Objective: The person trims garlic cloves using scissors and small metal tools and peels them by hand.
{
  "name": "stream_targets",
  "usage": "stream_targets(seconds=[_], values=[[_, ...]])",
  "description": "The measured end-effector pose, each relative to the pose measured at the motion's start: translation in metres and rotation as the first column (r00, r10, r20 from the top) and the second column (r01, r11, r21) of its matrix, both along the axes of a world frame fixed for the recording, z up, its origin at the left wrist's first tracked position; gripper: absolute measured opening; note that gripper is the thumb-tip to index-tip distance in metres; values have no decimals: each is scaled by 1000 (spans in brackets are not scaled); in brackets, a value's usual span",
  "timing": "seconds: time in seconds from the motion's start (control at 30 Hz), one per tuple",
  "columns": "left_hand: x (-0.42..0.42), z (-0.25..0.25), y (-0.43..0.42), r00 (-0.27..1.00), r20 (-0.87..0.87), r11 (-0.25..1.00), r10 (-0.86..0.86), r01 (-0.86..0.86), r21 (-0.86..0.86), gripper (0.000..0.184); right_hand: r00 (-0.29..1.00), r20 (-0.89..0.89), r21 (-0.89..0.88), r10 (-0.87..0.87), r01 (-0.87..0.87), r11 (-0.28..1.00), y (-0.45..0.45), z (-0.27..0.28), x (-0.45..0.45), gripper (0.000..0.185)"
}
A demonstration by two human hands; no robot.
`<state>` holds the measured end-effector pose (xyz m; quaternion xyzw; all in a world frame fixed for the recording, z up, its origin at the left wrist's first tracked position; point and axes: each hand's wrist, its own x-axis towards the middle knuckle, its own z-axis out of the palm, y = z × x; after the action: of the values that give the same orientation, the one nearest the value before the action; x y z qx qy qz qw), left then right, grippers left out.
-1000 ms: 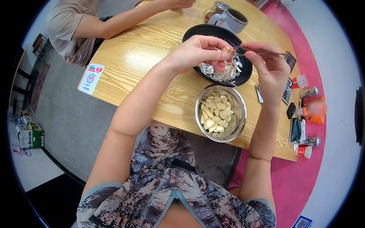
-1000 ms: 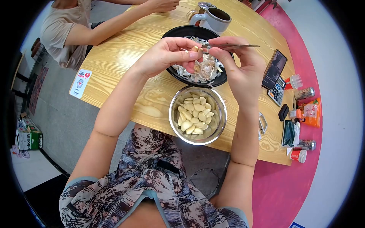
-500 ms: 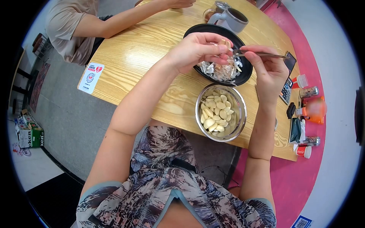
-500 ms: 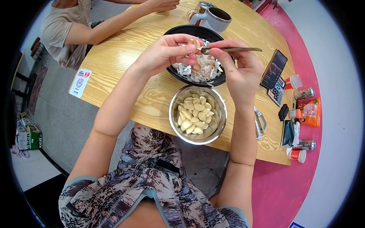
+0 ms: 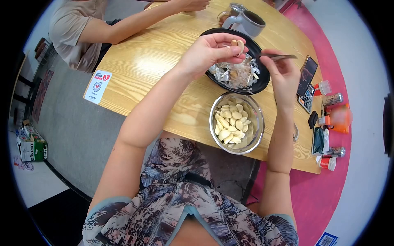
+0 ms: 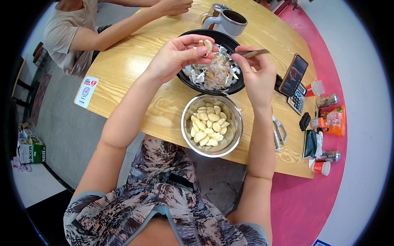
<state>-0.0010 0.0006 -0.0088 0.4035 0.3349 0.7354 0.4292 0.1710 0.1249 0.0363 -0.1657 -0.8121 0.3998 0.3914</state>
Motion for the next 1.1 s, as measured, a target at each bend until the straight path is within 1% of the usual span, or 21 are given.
stream_targets(seconds=[0.03, 0.1, 0.13, 0.17, 0.23, 0.3, 0.37, 0.5, 0.57, 0.63, 0.7, 0.77, 0.8, 0.87, 0.93, 0.97, 1.0, 1.03, 1.07, 1.1], values=[[0, 1, 0, 1000, 1, 1000, 3, -3, 0, 31, 1000, 1, 0, 3, -3, 1000, -7, 4, -4, 16], [1, 2, -2, 998, -62, 1000, -7, 7, -10, 31, 957, -266, 35, 116, -111, 993, -20, 9, -9, 16], [2, 1, -1, 999, -51, 1000, -1, 0, -10, 30, 945, -272, 59, 180, -170, 984, -22, 9, -11, 17], [3, 0, -1, 999, -52, 1000, -7, 6, -10, 30, 946, -273, 60, 174, -164, 985, -23, 9, -13, 17], [1, 0, -2, 995, -96, 999, 17, -20, -32, 28, 932, -258, 165, 253, -215, 963, -23, 9, -17, 18], [1, 0, -3, 995, -97, 999, 13, -16, -30, 28, 935, -255, 178, 247, -205, 962, -25, 10, -19, 17], [2, 0, -3, 995, -96, 1000, 9, -11, -27, 27, 947, -234, 260, 221, -158, 953, -26, 10, -20, 16], [2, -1, -3, 994, -108, 1000, 26, -26, 1, 25, 951, -224, 262, 214, -153, 953, -27, 9, -20, 15], [3, -1, -3, 992, -126, 1000, 27, -25, 18, 25, 945, -216, 301, 247, -177, 937, -27, 8, -19, 16], [4, 0, -3, 991, -132, 999, 38, -39, -7, 25, 950, -208, 323, 232, -158, 933, -27, 9, -17, 15], [7, 2, -3, 993, -113, 999, 34, -34, 6, 26, 955, -202, 344, 219, -140, 929, -28, 8, -16, 14], [8, 4, -4, 995, -96, 999, 31, -29, 19, 27, 936, -283, 184, 209, -160, 970, -28, 7, -15, 14], [8, 4, -4, 995, -97, 1000, 31, -30, 8, 26, 936, -284, 184, 208, -160, 970, -29, 8, -14, 14], [7, 2, -3, 995, -96, 1000, 30, -31, -5, 26, 938, -289, 40, 193, -190, 981, -30, 10, -9, 13], [3, -1, -1, 1000, 10, 1000, -2, 2, -13, 26, 941, -271, 13, 202, -206, 978, -30, 10, -6, 13], [1, -1, -1, 1000, 10, 1000, -3, 3, -14, 26, 944, -254, -11, 212, -222, 975, -29, 11, -4, 13], [-2, -1, -1, 999, 51, 1000, -1, 2, -11, 25, 944, -255, -12, 211, -221, 975, -29, 10, -2, 13], [-3, -1, -1, 996, 91, 1000, 0, 1, -8, 25, 944, -255, -49, 209, -229, 972, -28, 10, 0, 11], [-3, -1, -1, 996, 88, 1000, 2, -2, -3, 24, 944, -255, -86, 208, -236, 968, -26, 9, 1, 10], [-2, -2, 0, 996, 88, 1000, 3, -3, -2, 24, 944, -255, -85, 209, -238, 968, -24, 9, 4, 10]])
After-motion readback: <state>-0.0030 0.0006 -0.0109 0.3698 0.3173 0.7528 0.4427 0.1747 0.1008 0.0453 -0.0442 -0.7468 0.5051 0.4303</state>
